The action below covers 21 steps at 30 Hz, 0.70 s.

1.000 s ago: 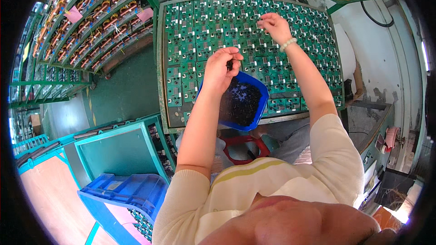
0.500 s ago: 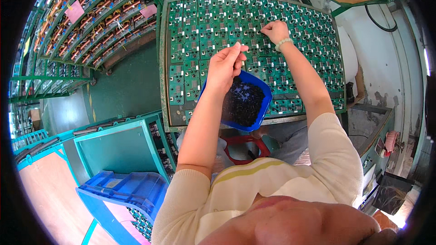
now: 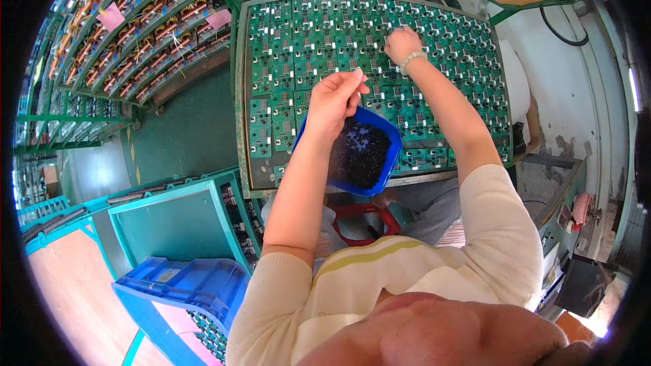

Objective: The person attaches small components from a blue container onto circuit boards by hand.

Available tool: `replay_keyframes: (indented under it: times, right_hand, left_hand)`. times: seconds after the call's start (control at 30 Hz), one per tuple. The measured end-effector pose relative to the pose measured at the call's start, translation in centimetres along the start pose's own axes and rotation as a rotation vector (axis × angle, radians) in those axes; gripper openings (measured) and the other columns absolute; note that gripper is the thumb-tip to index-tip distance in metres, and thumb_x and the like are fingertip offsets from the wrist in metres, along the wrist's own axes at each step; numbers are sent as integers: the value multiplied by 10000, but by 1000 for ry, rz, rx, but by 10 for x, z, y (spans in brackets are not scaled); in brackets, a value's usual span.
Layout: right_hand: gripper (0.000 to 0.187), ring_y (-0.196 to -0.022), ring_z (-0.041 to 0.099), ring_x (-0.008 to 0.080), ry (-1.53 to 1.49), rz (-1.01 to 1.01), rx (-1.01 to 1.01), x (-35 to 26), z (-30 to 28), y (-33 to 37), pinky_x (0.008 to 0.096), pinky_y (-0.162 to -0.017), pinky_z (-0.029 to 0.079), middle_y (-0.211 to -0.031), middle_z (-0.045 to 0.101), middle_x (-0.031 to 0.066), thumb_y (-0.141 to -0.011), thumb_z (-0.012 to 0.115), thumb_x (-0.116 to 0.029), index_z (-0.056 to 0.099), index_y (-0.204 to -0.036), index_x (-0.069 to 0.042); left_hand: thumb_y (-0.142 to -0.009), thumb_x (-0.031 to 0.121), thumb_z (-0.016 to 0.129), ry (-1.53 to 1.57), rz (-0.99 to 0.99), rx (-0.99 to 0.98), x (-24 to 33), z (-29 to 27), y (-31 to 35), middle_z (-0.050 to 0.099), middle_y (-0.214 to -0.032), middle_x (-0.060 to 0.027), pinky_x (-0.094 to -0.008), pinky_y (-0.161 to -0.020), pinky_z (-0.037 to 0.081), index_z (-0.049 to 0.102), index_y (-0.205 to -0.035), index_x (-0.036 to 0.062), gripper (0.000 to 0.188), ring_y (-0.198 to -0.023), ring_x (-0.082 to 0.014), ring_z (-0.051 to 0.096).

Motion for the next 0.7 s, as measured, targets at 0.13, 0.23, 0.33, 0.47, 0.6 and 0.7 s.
replay_keyframes:
  times: [0.13,0.23,0.33,0.47,0.6,0.7]
  right_hand:
    - [160,-823,547,214,-263,13,215,11,-28,17,329,-709,452,-825,605,78,-735,608,-220,671,-797,-86]
    - [163,-777,547,148,-1224,32,91,-15,-70,51,257,-682,441,-817,596,52,-750,637,-170,659,-876,-70]
    - [166,-756,548,127,-1384,-372,50,-61,-119,90,250,-649,438,-829,589,40,-753,637,-68,640,-918,-56]
    - [113,-727,545,133,-1209,-451,173,-62,-123,110,251,-632,441,-788,586,40,-741,641,-59,639,-854,-45]
    - [109,-688,542,143,-1153,-209,199,-39,-111,99,257,-614,442,-733,584,39,-705,665,-87,644,-809,-64]
    - [105,-719,556,198,-819,-14,288,5,-77,59,307,-650,461,-758,601,55,-687,655,-136,645,-782,-90]
  left_hand:
    - [-792,209,632,29,5,21,0,0,-1,569,-698,-29,-158,-380,264,569,-856,25,205,-468,-22,394]
    - [-789,204,636,-3,44,76,-2,-7,-2,571,-710,-33,-159,-378,265,572,-825,27,192,-473,-22,396]
    - [-777,208,650,-8,13,75,-7,-7,-2,566,-685,-29,-157,-381,272,572,-795,28,197,-456,-25,391]
    - [-772,213,656,-86,-44,22,-15,-2,-2,554,-640,-21,-152,-381,273,569,-772,30,203,-438,-27,388]
    - [-773,308,643,-337,-23,-15,-6,7,6,535,-578,-16,-191,-372,284,580,-733,24,294,-426,-38,389]
    - [-745,364,649,-598,-86,-27,-17,1,5,545,-547,-55,-276,-410,359,594,-728,23,346,-434,-123,464]
Point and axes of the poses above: each hand's wrist, its own y-axis away from the middle knuckle, its own z-axis out of the palm, x = y × z, the point moved 8 cm from there along -y, towards the middle knuckle
